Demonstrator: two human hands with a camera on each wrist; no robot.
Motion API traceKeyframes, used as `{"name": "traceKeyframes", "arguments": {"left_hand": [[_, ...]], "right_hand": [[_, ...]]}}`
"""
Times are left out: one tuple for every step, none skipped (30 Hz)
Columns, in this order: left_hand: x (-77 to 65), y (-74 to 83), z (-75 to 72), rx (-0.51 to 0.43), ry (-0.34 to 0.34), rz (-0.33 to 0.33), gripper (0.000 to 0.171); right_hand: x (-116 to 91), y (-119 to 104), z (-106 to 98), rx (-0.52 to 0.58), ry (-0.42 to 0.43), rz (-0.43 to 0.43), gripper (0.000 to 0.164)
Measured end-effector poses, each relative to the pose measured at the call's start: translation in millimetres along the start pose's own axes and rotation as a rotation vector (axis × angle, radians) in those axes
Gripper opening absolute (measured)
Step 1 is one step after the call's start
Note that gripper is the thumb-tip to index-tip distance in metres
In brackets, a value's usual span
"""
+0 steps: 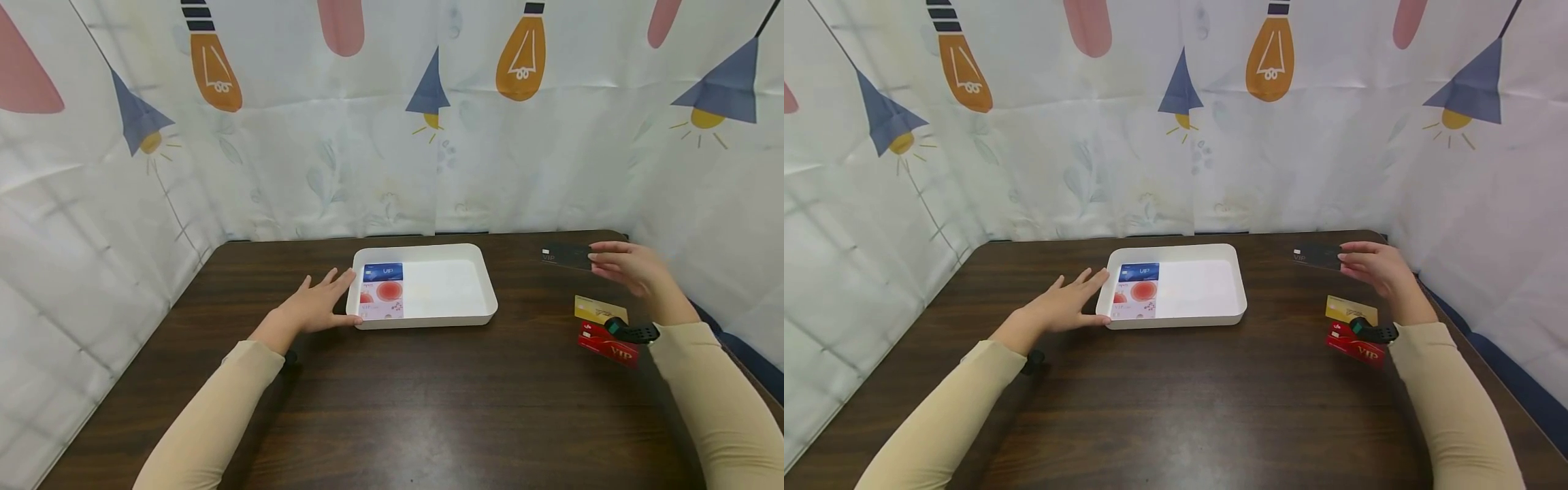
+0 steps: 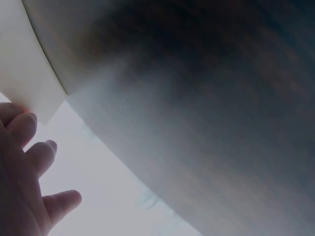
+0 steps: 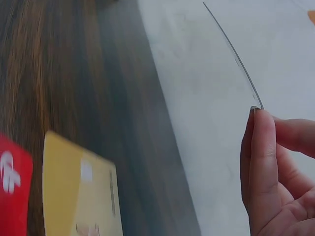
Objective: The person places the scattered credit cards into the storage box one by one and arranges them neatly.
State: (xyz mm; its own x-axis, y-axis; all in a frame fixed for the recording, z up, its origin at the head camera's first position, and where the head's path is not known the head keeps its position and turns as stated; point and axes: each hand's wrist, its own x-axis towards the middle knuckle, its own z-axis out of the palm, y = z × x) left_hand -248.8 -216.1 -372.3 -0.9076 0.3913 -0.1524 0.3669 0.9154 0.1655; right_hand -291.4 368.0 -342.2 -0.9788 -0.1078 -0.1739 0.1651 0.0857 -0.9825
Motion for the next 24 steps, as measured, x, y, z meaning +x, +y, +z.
{"name": "traceKeyframes", "arguments": {"left_hand": [[0.1, 0.0, 0.0, 0.001, 0.001, 0.0, 0.111], [0.2, -0.1, 0.1, 0.002, 0.003, 0.001, 0.111], [0.2, -0.1, 0.1, 0.004, 0.003, 0.002, 0.111], [0.3, -0.1, 0.1, 0.005, 0.004, 0.002, 0.111], [0.3, -0.2, 0.1, 0.005, 0.003, 0.003, 0.111], [0.4, -0.3, 0.1, 0.007, 0.003, 0.003, 0.111], [0.4, -0.3, 0.1, 0.006, 0.002, 0.003, 0.111], [0.3, -0.4, 0.0, 0.007, 0.002, 0.002, 0.111], [0.3, -0.5, 0.0, 0.007, 0.003, 0.002, 0.111], [0.4, -0.6, 0.0, 0.006, 0.004, 0.003, 0.11], [0.4, -0.6, 0.0, 0.005, 0.006, 0.003, 0.11], [0.5, -0.7, 0.1, 0.006, 0.007, 0.004, 0.11], [0.5, -0.6, 0.0, 0.006, 0.007, 0.005, 0.11], [0.4, -0.4, -0.2, 0.007, 0.007, 0.005, 0.11], [0.4, -0.2, -0.3, 0.006, 0.007, 0.005, 0.11], [0.4, 0.0, -0.5, 0.006, 0.006, 0.006, 0.11], [0.3, 0.1, -0.7, 0.005, 0.005, 0.006, 0.11], [0.3, 0.2, -0.8, 0.006, 0.005, 0.006, 0.11], [0.2, 0.2, -1.1, 0.005, 0.005, 0.005, 0.111], [0.2, 0.2, -1.2, 0.006, 0.005, 0.005, 0.111], [0.3, 0.0, -1.2, 0.006, 0.005, 0.006, 0.111], [0.5, -0.2, -1.1, 0.006, 0.005, 0.007, 0.111], [0.4, -0.2, -1.2, 0.006, 0.005, 0.007, 0.111], [0.4, -0.1, -1.3, 0.006, 0.005, 0.008, 0.111]], "right_hand": [[0.8, -1.1, 2.8, 0.003, -0.007, -0.007, 0.028], [1.5, -2.3, 5.7, 0.009, -0.015, -0.013, 0.028], [2.3, -3.3, 8.5, 0.024, -0.022, -0.017, 0.028], [3.3, -4.1, 11.3, 0.038, -0.031, -0.022, 0.028], [4.4, -4.9, 14.1, 0.05, -0.04, -0.024, 0.028], [5.5, -5.7, 17.1, 0.053, -0.048, -0.03, 0.028], [6.5, -6.3, 20.1, 0.048, -0.055, -0.038, 0.028], [7.6, -7.0, 23.4, 0.047, -0.058, -0.041, 0.027], [8.8, -7.7, 26.7, 0.045, -0.062, -0.046, 0.027], [9.9, -8.4, 30.3, 0.042, -0.065, -0.049, 0.027], [11.1, -9.1, 33.8, 0.039, -0.066, -0.051, 0.026], [12.2, -10.0, 37.6, 0.036, -0.067, -0.053, 0.025], [13.3, -10.8, 41.3, 0.027, -0.065, -0.055, 0.024], [14.4, -11.7, 45.2, 0.019, -0.061, -0.055, 0.021], [15.6, -12.6, 48.9, 0.009, -0.059, -0.057, 0.017], [16.7, -13.6, 52.7, -0.005, -0.055, -0.058, 0.013], [18.0, -14.4, 56.5, -0.019, -0.052, -0.06, 0.012], [19.2, -15.2, 60.3, -0.044, -0.05, -0.064, 0.014], [20.5, -16.0, 64.0, -0.063, -0.05, -0.067, 0.018], [21.6, -16.8, 67.7, -0.076, -0.052, -0.07, 0.023], [22.9, -17.6, 71.3, -0.081, -0.053, -0.072, 0.027], [23.9, -18.4, 75.0, -0.089, -0.055, -0.075, 0.028], [25.1, -19.0, 78.3, -0.09, -0.057, -0.078, 0.029], [26.0, -19.6, 81.7, -0.087, -0.061, -0.08, 0.026]]}}
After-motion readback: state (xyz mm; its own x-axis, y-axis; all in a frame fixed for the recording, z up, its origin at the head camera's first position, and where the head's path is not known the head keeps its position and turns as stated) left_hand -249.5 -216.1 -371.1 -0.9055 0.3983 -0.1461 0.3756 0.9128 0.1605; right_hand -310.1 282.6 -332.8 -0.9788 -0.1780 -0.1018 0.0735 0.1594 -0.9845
